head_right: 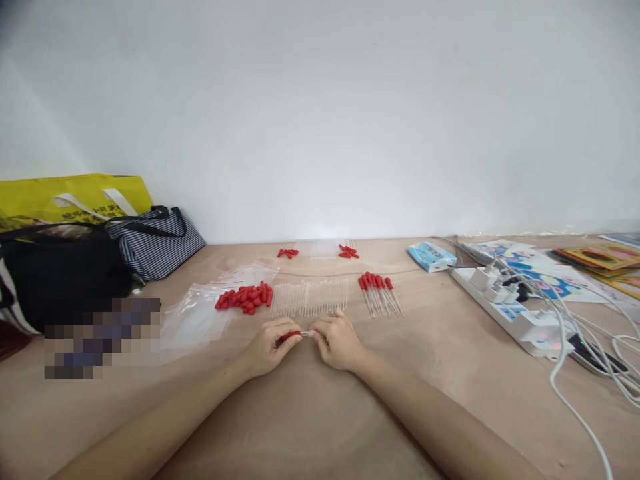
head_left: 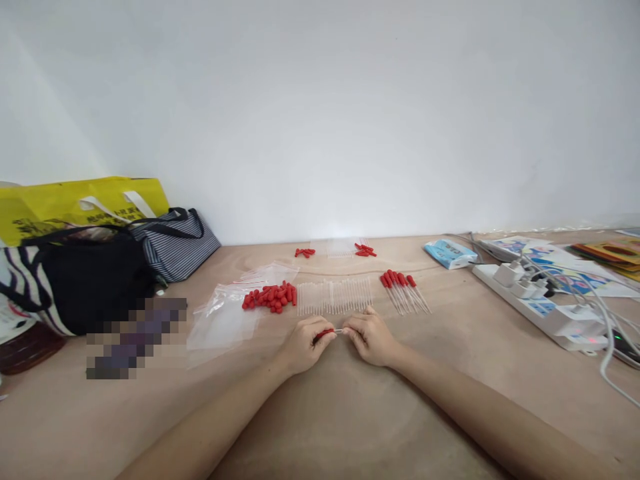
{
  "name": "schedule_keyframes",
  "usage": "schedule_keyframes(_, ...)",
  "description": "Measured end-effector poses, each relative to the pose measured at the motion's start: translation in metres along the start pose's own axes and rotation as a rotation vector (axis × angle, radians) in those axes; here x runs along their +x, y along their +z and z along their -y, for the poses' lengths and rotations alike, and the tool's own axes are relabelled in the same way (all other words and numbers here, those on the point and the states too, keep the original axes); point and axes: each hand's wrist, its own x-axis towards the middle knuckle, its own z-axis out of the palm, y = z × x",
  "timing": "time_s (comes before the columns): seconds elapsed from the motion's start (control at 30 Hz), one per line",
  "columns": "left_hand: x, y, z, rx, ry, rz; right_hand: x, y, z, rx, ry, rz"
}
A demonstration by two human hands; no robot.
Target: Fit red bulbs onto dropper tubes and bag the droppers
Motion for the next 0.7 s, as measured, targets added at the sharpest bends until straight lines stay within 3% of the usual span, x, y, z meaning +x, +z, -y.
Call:
schedule_keyframes(0.27, -0.001, 0.002, 0.007, 0.015, 0.062, -0.013, 0.004, -0.002, -0.004, 0.024, -0.038, 0.061)
schedule_keyframes(0.53, 0.000, -0.003, 0.018, 0.111, 0.005, -0.093, 0.003, -0.017, -0.006, -0.261, -0.102, 0.062)
schedule_keyframes(0.6, 0.000, -0.002, 0.022, 0.130, -0.094, -0.202, 0.003, -0.019, -0.012, -0.301, -0.011, 0.014)
schedule_keyframes(0.7, -0.002, 0.000, 0.029, 0.114, -0.268, -0.306, 0.004, -0.021, -0.029, -0.385, 0.298, -0.150)
